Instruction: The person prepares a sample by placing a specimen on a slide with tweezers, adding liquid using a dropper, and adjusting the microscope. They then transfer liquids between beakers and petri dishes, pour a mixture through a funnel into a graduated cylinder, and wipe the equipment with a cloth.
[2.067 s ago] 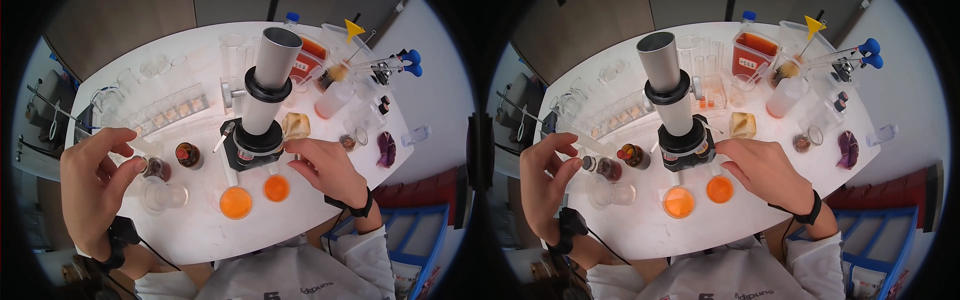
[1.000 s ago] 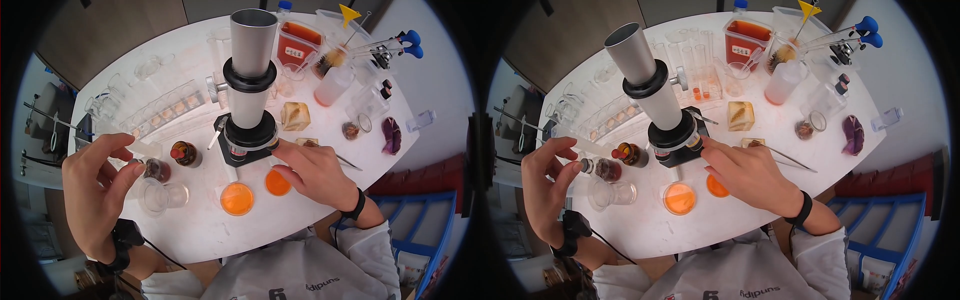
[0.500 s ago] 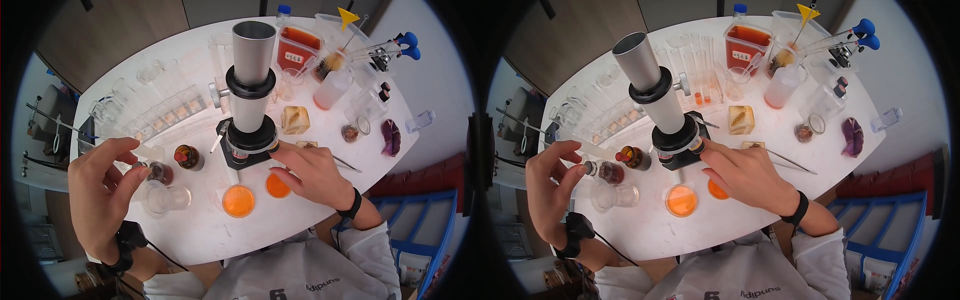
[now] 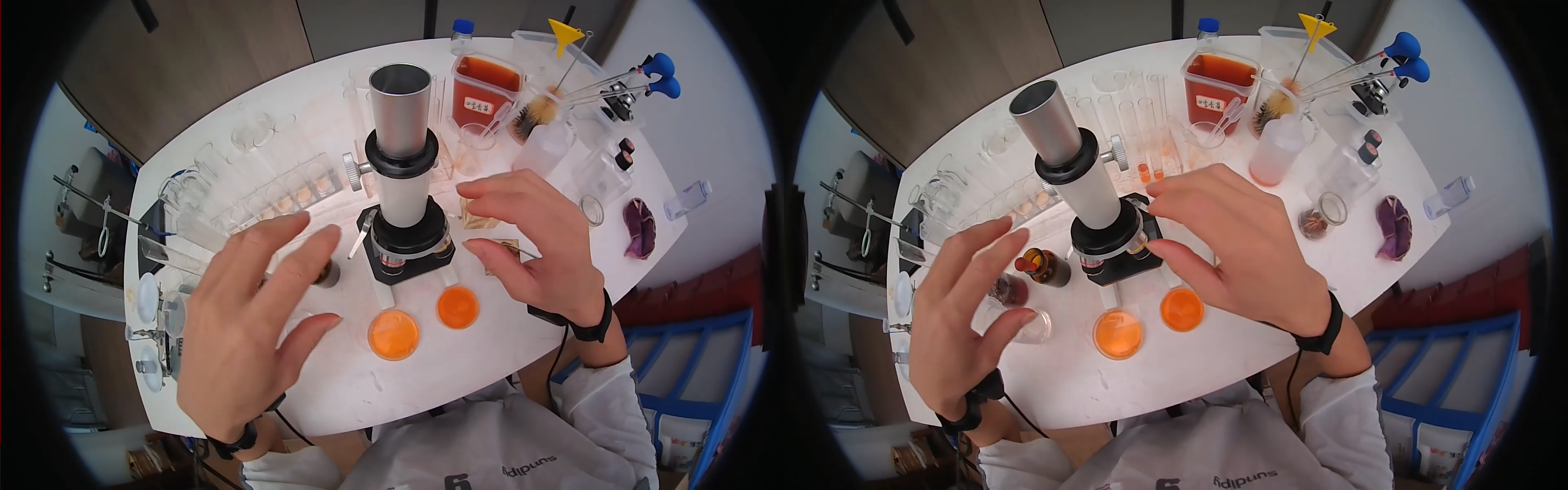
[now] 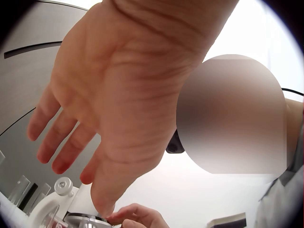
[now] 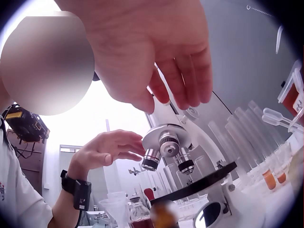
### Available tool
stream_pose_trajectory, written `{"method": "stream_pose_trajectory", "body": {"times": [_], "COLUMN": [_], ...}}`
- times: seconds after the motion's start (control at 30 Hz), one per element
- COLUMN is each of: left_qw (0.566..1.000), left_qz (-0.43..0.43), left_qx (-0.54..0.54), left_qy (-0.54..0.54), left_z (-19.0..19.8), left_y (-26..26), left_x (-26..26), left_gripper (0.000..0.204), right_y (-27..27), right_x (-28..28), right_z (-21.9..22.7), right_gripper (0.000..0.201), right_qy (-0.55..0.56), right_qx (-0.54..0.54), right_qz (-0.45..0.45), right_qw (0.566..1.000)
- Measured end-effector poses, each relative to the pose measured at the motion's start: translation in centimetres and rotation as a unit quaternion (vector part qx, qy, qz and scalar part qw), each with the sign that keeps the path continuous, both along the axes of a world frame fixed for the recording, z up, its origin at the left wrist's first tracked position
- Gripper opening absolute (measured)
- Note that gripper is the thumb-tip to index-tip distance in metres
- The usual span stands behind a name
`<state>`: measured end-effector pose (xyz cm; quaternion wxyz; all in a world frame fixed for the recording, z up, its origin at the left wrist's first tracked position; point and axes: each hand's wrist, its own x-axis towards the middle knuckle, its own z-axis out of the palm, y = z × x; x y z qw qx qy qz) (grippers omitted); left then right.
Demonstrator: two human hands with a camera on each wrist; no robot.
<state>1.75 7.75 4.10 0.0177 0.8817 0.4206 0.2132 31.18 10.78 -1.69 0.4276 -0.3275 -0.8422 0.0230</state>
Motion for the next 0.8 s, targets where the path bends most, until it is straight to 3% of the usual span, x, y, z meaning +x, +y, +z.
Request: {"method": "stream_pose_trajectory", "body": {"times": [0.03,0.13,0.33,0.8], "left_qw": [0.999,0.999,0.997,0.993], "left_qz": [0.004,-0.027,0.011,0.024], "left_qx": [-0.053,-0.013,0.054,0.101], "left_qy": [0.002,0.041,0.062,0.056], "left_z": [-0.2,-0.6,-2.8,-4.2], "left_y": [-0.3,-0.4,-0.1,1.4], "left_x": [0.3,1.9,3.3,5.1], "left_gripper": [0.076,0.078,0.069,0.053], "right_y": [0.4,1.1,1.7,2.1], "right_x": [-0.1,0.0,-0.5,-0.6], "right_z": [0.3,0.8,1.8,1.9], "right_gripper": [0.028,0.032,0.035,0.038], "right_qy": [-0.015,-0.067,-0.139,-0.167], "right_qx": [0.004,-0.044,-0.085,-0.183], "right_qz": [0.019,0.061,0.070,0.081], "right_qw": [1.000,0.995,0.984,0.965]}}
